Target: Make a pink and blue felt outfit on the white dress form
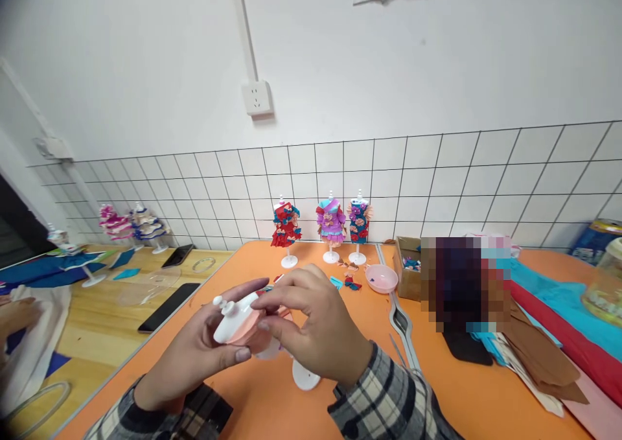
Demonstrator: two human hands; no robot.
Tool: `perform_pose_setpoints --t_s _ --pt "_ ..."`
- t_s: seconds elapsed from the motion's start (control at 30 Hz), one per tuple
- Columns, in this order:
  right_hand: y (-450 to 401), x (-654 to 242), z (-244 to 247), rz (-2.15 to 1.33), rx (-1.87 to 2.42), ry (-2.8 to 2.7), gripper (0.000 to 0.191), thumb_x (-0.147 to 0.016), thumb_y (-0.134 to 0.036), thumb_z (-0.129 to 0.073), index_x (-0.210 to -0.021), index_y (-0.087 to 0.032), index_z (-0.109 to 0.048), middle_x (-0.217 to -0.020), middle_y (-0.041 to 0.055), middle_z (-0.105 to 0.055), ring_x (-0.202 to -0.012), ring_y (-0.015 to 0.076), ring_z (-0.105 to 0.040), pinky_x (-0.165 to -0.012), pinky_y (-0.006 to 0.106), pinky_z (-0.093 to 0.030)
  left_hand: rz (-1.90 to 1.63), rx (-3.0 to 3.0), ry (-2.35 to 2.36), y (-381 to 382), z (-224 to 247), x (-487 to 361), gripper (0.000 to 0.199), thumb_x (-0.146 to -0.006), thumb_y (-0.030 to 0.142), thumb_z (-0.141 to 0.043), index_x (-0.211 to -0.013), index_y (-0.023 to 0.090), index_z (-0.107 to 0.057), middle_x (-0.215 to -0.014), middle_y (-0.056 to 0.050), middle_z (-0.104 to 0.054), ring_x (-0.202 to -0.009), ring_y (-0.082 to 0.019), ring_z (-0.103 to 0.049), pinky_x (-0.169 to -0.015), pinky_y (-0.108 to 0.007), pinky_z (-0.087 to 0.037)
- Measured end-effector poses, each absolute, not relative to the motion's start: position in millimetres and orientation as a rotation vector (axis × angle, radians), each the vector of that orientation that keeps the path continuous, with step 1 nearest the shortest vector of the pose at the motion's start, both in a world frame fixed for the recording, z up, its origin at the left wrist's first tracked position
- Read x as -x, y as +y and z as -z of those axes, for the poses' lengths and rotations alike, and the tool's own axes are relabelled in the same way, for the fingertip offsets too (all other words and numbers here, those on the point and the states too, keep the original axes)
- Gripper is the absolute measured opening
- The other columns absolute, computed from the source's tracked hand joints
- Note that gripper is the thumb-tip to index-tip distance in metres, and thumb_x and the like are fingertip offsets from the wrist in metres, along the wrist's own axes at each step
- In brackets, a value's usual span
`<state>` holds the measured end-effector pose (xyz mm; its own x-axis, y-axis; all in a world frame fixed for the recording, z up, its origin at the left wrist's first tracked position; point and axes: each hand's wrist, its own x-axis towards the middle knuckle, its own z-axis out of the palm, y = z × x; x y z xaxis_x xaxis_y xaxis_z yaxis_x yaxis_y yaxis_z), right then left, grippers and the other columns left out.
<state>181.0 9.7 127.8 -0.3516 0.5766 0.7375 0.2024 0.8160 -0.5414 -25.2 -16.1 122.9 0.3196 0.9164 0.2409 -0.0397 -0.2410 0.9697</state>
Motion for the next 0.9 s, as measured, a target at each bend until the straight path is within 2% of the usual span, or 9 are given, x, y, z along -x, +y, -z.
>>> perform_pose_setpoints --t_s 0.1,0.23,0.37,0.57,0.7,0.8,0.9 --pt "8 -179 -127 -0.369 0.542 -1.931 0.008 -0.082 -0.024 -0.071 -0.089 -0.027 -0.073 -0.087 0.0008 -0.066 -0.088 0.0172 -0.056 -0.079 0.033 -0.044 -1.093 -1.551 0.806 -14 -121 25 0.065 -0.067 0.024 -0.082 -0.128 0.025 -0.059 -0.138 -0.010 -0.054 -0.123 -0.034 -0.052 -0.091 -0.039 -0.053" --pt "8 -177 -126 -0.388 0.543 -1.925 0.006 -0.078 -0.021 -0.074 -0.081 -0.025 -0.072 -0.086 0.0006 -0.065 -0.088 0.0171 -0.055 -0.081 0.034 -0.044 -1.057 -1.618 0.816 -14 -122 26 0.062 -0.068 0.025 -0.081 -0.127 0.026 -0.058 -0.129 -0.008 -0.060 -0.111 -0.028 -0.060 -0.088 -0.033 -0.054" --pt "7 -180 -128 -0.463 0.541 -1.931 0.007 -0.078 -0.018 -0.073 -0.081 -0.024 -0.070 -0.087 0.0006 -0.062 -0.088 0.0165 -0.055 -0.081 0.033 -0.044 -1.013 -1.656 0.819 -15 -126 26 0.064 -0.067 0.022 -0.082 -0.127 0.026 -0.059 -0.120 -0.007 -0.065 -0.108 -0.028 -0.062 -0.086 -0.034 -0.054" --pt "2 -188 -137 -0.468 0.550 -2.018 0.006 -0.080 -0.017 -0.071 -0.081 -0.022 -0.067 -0.086 -0.0003 -0.059 -0.087 0.0150 -0.054 -0.079 0.031 -0.043 -0.994 -1.728 0.844 -18 -127 24 0.065 -0.065 0.022 -0.082 -0.126 0.026 -0.060 -0.128 -0.008 -0.062 -0.118 -0.030 -0.056 -0.096 -0.039 -0.049" --pt "-12 -192 -146 -0.514 0.653 -2.059 0.011 -0.078 -0.010 -0.065 -0.076 -0.020 -0.061 -0.083 -0.0013 -0.057 -0.081 0.0140 -0.052 -0.076 0.030 -0.041 -0.985 -1.729 0.887 -21 -124 19 0.073 -0.065 0.021 -0.083 -0.131 0.027 -0.053 -0.132 -0.009 -0.057 -0.121 -0.030 -0.052 -0.097 -0.039 -0.047" --pt "-16 -193 -149 -0.658 0.795 -1.996 0.014 -0.075 -0.007 -0.063 -0.076 -0.020 -0.058 -0.082 -0.0015 -0.055 -0.079 0.0134 -0.050 -0.071 0.028 -0.041 -1.035 -1.710 0.891 -23 -123 15 0.064 -0.063 0.019 -0.084 -0.119 0.028 -0.054 -0.115 -0.005 -0.062 -0.106 -0.023 -0.059 -0.085 -0.031 -0.051" --pt "-10 -195 -145 -1.042 0.865 -1.851 0.025 -0.070 -0.017 -0.073 -0.084 -0.021 -0.053 -0.085 -0.0030 -0.053 -0.069 0.0105 -0.045 -0.062 0.024 -0.039 -1.017 -1.661 0.825 -25 -125 14 0.052 -0.062 0.018 -0.084 -0.105 0.025 -0.056 -0.102 -0.002 -0.063 -0.094 -0.020 -0.061 -0.077 -0.027 -0.051"
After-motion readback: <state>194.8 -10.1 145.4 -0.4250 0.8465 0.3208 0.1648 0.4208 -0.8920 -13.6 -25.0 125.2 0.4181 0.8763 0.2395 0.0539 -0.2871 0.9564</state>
